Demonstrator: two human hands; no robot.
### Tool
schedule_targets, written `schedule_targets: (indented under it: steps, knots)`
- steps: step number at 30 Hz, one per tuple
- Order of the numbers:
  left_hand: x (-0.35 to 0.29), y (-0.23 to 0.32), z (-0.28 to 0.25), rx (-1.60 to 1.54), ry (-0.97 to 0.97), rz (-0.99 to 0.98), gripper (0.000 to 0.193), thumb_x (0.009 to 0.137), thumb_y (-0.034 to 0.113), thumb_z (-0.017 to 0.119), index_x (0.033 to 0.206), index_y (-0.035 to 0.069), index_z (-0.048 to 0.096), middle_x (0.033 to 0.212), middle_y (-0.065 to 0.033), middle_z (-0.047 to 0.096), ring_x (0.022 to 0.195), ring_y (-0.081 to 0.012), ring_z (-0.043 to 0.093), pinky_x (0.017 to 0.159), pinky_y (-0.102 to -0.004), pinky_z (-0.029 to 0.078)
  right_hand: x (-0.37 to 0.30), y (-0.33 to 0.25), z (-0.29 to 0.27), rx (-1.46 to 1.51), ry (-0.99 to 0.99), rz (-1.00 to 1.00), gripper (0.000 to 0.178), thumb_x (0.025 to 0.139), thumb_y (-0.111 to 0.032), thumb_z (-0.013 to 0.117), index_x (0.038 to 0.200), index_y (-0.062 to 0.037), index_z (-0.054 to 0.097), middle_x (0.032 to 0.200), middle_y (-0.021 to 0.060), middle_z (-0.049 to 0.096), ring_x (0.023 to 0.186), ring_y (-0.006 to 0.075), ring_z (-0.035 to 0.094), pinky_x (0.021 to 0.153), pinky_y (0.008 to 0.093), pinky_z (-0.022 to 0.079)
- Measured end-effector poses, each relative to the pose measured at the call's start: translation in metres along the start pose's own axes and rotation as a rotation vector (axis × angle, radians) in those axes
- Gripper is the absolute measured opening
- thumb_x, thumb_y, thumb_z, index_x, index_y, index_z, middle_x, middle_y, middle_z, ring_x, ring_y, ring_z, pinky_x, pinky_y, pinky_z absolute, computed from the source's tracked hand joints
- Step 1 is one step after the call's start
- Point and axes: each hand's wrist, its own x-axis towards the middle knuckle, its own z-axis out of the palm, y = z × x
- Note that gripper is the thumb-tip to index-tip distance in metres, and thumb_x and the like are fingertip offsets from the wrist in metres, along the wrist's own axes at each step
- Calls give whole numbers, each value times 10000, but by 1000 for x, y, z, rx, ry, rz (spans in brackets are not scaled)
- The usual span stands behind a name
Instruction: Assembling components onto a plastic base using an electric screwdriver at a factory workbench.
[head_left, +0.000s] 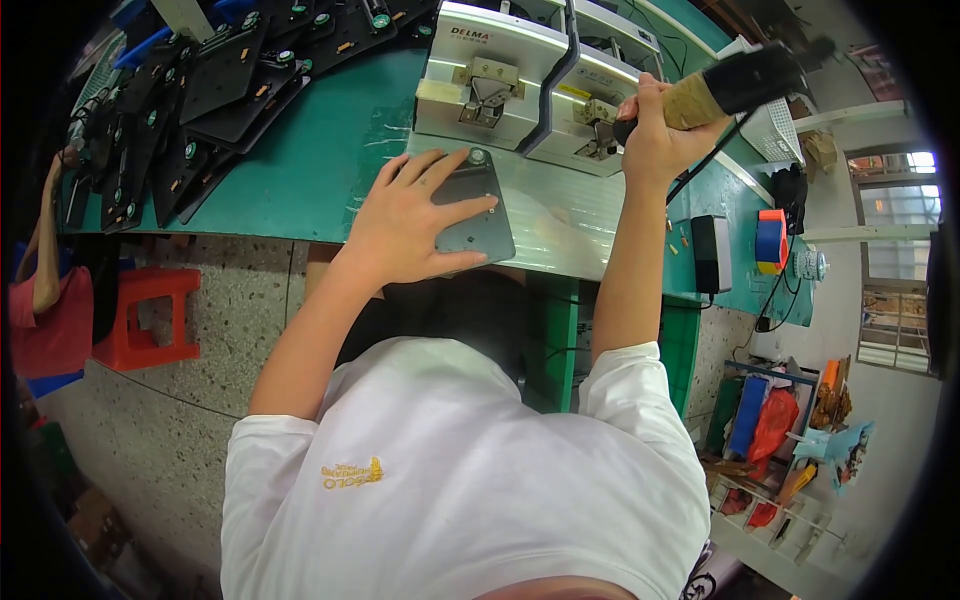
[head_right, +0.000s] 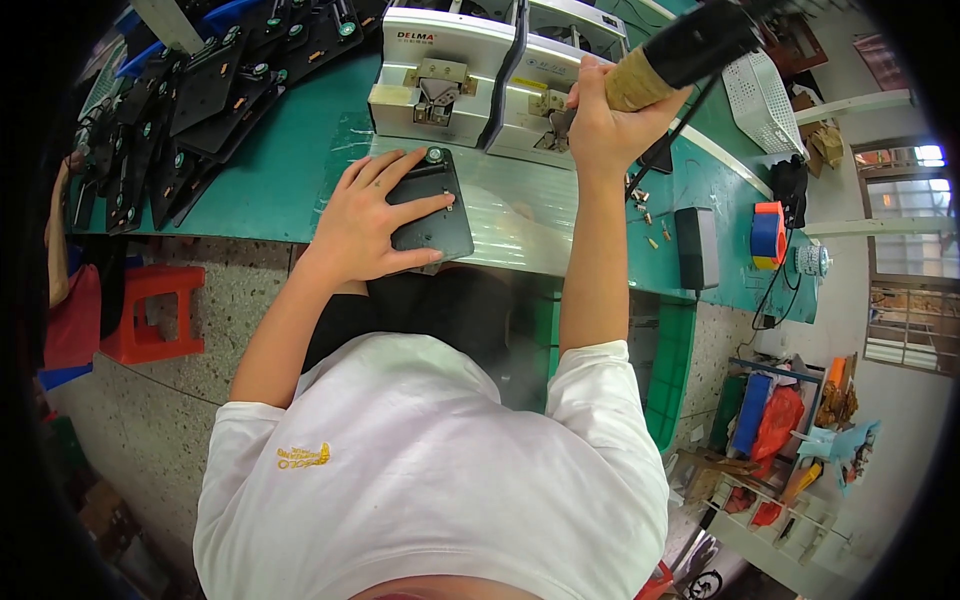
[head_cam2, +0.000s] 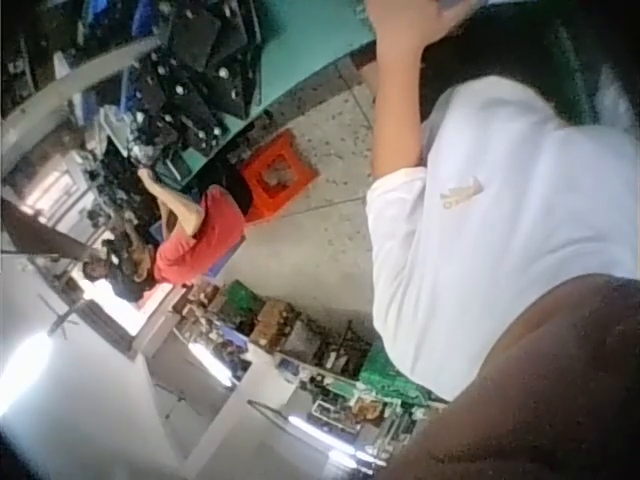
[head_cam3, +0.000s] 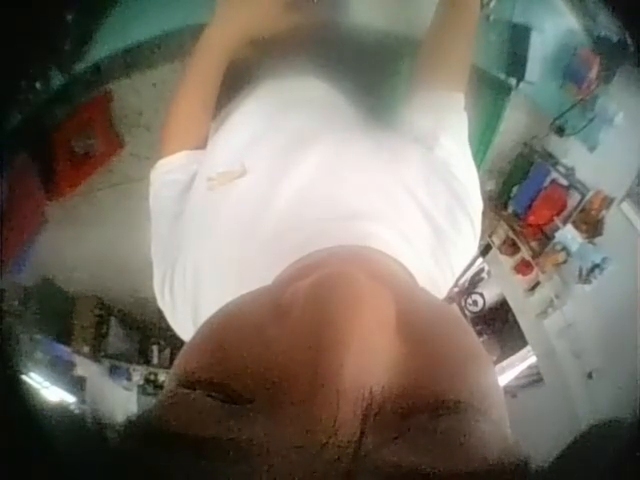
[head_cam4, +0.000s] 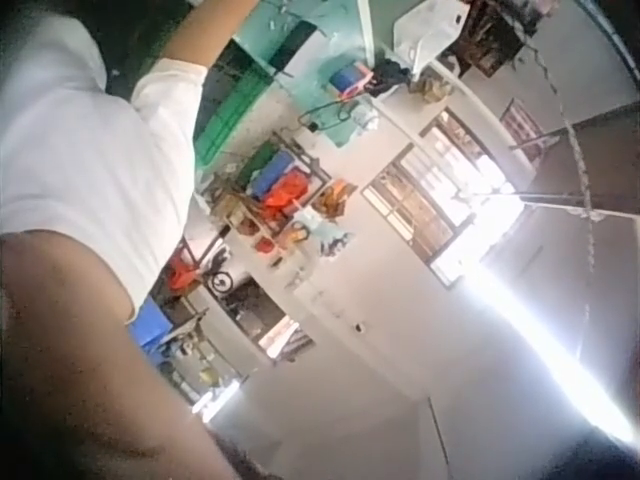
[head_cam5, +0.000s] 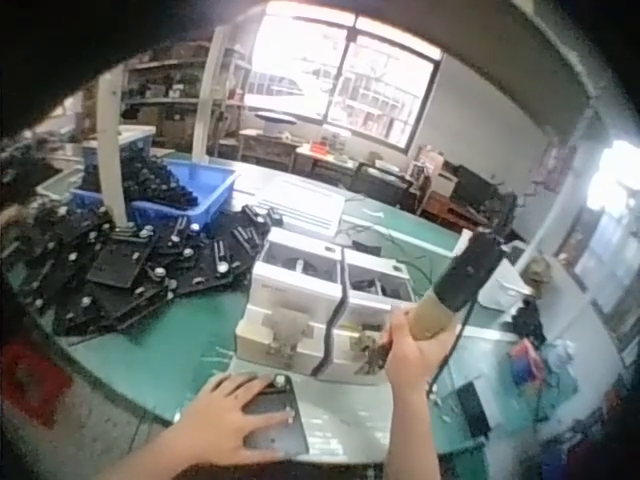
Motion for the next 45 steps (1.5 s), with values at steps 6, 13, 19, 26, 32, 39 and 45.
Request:
schedule_targets:
  steps: [6,13,19,26,32,39,45]
  knots:
    - [-1,-4,5,5,17,15,565,762,564,738,1271,319,705,1520,-143,470,1349,-363,466,1120,-511,351,-43,-7,1,177,69,174,719,862,92,680,1423,-78,264,801,117,611,516,167,561,490,326,510]
    - [-3,-6,9,-3,28,-9,561,763,559,743,1269,319,705,1523,-125,466,1371,-335,452,1117,-510,354,-106,-21,26,413,16,240,774,927,50,616,1504,-214,173,811,144,607,544,193,551,502,365,508]
    - [-7,-6,11,3,49,-27,551,766,570,743,1261,329,706,1522,-113,471,1378,-331,447,1132,-510,346,-117,-8,34,426,-2,232,497,933,40,623,1219,-150,263,808,151,610,548,202,565,496,366,518]
    - [-8,-7,13,-4,54,-13,550,768,584,740,1257,334,706,1523,-109,470,1379,-334,445,1143,-508,343,-124,-5,37,402,-32,223,484,934,30,630,1225,-136,281,801,149,611,550,202,569,495,353,520]
    - [-8,-8,13,-14,60,-11,561,761,592,742,1253,324,710,1530,-104,467,1382,-325,446,1147,-500,339,-124,-3,34,382,-59,202,474,934,30,629,1227,-126,291,789,145,600,543,202,565,491,357,520]
    - [-10,-9,17,2,112,-10,401,863,538,683,1203,331,732,1468,-86,524,1341,-290,479,1133,-452,357,-128,-22,48,373,9,204,580,957,2,603,1378,-166,242,781,143,587,527,209,550,489,360,517]
    - [-8,-10,16,-56,115,-15,348,898,452,684,1192,273,738,1478,-103,523,1359,-298,478,1123,-466,366,-130,-47,59,387,33,179,197,1018,-191,577,1094,-39,476,778,125,558,540,206,525,505,359,472]
